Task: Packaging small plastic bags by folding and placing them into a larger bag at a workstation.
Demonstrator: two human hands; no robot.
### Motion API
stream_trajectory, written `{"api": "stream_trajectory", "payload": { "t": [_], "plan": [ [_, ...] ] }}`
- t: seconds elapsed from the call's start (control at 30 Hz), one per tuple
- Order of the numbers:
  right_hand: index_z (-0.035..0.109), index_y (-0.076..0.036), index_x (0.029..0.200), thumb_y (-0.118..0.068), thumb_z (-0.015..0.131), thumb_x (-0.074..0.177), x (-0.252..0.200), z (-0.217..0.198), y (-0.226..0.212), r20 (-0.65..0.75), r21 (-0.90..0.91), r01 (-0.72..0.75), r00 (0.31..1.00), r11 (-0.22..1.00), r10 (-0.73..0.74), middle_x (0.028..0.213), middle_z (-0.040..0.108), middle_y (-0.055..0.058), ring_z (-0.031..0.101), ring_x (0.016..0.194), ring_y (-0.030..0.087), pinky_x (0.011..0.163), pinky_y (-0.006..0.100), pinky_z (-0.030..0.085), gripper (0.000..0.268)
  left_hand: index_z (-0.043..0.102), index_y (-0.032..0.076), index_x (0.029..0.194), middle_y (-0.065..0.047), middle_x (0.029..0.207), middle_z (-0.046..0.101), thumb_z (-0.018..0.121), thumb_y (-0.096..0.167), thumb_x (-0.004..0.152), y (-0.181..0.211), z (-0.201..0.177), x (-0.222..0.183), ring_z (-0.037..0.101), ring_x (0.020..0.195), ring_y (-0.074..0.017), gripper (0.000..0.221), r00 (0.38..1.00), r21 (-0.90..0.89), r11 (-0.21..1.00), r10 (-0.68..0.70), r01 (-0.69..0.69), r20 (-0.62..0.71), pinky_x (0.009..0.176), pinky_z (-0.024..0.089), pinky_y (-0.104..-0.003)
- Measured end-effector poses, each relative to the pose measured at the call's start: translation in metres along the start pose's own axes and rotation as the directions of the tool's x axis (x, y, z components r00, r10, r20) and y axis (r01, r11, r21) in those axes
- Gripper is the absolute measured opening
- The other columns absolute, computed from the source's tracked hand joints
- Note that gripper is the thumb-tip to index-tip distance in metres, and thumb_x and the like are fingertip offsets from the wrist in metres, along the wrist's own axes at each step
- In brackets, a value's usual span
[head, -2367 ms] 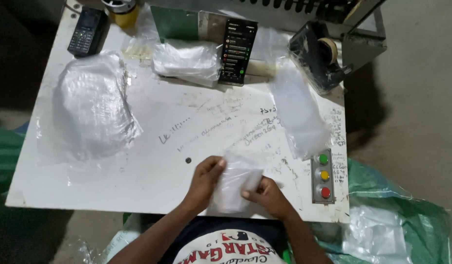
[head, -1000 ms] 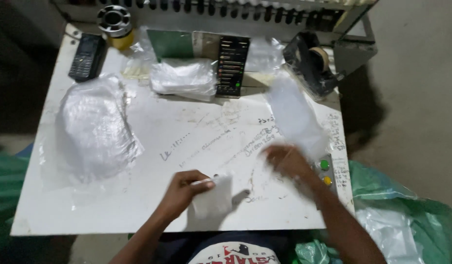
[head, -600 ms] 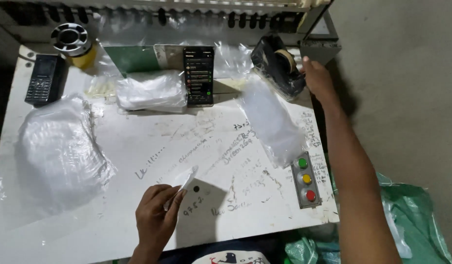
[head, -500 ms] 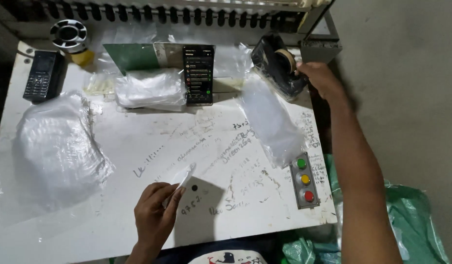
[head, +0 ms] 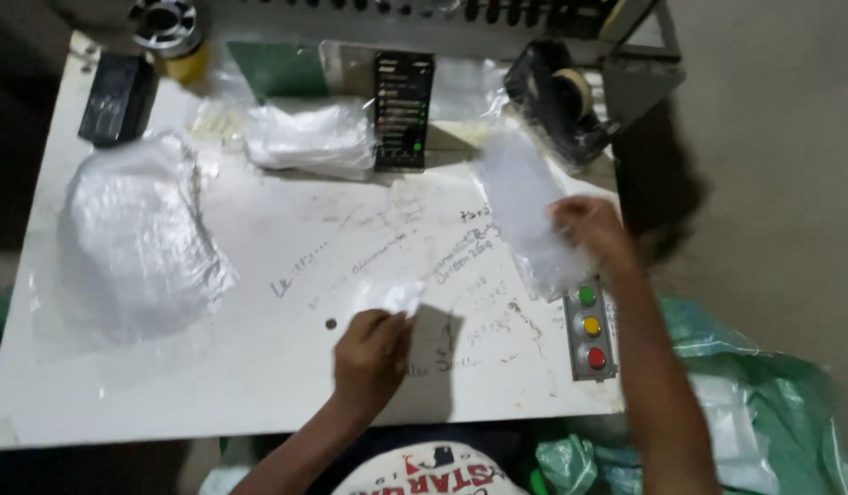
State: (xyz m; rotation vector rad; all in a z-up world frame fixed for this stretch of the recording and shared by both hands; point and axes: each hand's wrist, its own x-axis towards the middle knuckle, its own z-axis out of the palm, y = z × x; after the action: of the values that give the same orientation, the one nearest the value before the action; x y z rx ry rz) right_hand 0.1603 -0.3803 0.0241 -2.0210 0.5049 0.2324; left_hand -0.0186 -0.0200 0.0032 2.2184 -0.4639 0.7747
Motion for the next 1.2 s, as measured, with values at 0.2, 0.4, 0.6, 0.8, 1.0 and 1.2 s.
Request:
{"api": "stream_trajectory", "payload": {
  "t": [0.2, 0.4, 0.6, 0.8, 1.0, 1.2],
  "plan": [
    [0.078, 0.002, 0.09, -0.024, 0.085, 0.084, -0.134, 0.108, -0.028, 0.505, 0.073, 0.012, 0.862, 0.997, -0.047, 0.062, 0.065, 0.015, 0.055, 0.048, 0.016, 0.04, 0.027, 0.045, 0.027, 0.077, 0.005, 0.087, -0.009, 0.072, 0.064, 0.078, 0.004, 0.084, 0.002, 0.04, -0.004, 0.066, 0.063, -0.0204, 0.003, 0.955, 0.234, 0.936, 0.218, -0.263, 0.204, 0.052, 0.047, -0.027],
    [0.074, -0.002, 0.098, -0.031, 0.082, 0.09, -0.16, 0.13, 0.013, 0.361, 0.363, 0.056, 0.912, 0.93, -0.196, 0.077, 0.069, 0.011, 0.06, 0.067, 0.016, 0.057, 0.031, 0.052, 0.03, 0.08, 0.0, 0.092, -0.016, 0.081, 0.077, 0.082, 0.016, 0.088, 0.028, -0.006, 0.029, 0.07, 0.079, -0.0187, 0.016, 0.581, -0.519, 0.305, -0.618, 0.798, 0.53, 0.073, 0.055, -0.036],
    [0.068, 0.002, 0.121, 0.002, 0.091, 0.07, -0.156, 0.138, 0.113, 0.318, 0.684, -0.054, 0.92, 0.728, -0.231, 0.107, 0.075, 0.017, 0.072, 0.093, 0.028, 0.084, 0.043, 0.06, 0.055, 0.074, -0.003, 0.092, -0.009, 0.066, 0.068, 0.082, 0.022, 0.087, 0.023, 0.019, 0.017, 0.062, 0.051, -0.0135, 0.026, 0.401, -0.524, -0.179, -0.458, 0.833, 0.794, 0.043, 0.046, -0.025],
    [0.062, -0.02, 0.116, 0.005, 0.079, 0.075, -0.179, -0.052, 0.252, -0.288, 0.734, 0.104, 0.943, 0.671, 0.169, 0.085, 0.071, 0.0, 0.073, 0.081, 0.014, 0.082, 0.03, 0.056, 0.051, 0.068, 0.0, 0.131, -0.024, 0.108, 0.073, 0.079, 0.028, 0.09, 0.031, 0.002, 0.037, 0.07, 0.105, -0.0326, 0.051, 0.58, -0.404, 0.425, -0.478, 0.81, 0.66, 0.093, 0.054, -0.045],
    [0.055, 0.009, 0.145, -0.03, 0.092, 0.089, -0.276, -0.136, 0.239, -0.922, -0.186, -0.343, 0.384, 0.921, -0.044, 0.143, 0.055, 0.03, 0.053, 0.126, 0.048, 0.096, 0.062, 0.043, 0.078, 0.077, 0.011, 0.113, -0.003, 0.108, 0.08, 0.072, 0.032, 0.09, 0.013, 0.001, 0.015, 0.075, 0.093, -0.0155, 0.031, 0.645, -0.25, 0.652, -0.48, 0.716, 0.595, 0.08, 0.06, -0.029],
    [0.073, -0.009, 0.12, -0.018, 0.071, 0.093, -0.134, -0.059, 0.129, -0.578, 0.005, 0.332, 0.77, 0.943, -0.268, 0.113, 0.075, 0.005, 0.071, 0.101, 0.016, 0.088, 0.027, 0.055, 0.028, 0.076, 0.011, 0.109, -0.003, 0.097, 0.075, 0.066, 0.023, 0.096, -0.011, 0.014, -0.019, 0.071, 0.089, -0.0196, 0.02, 0.847, -0.245, 0.874, -0.278, 0.419, 0.453, 0.075, 0.055, -0.032]
  ]
}}
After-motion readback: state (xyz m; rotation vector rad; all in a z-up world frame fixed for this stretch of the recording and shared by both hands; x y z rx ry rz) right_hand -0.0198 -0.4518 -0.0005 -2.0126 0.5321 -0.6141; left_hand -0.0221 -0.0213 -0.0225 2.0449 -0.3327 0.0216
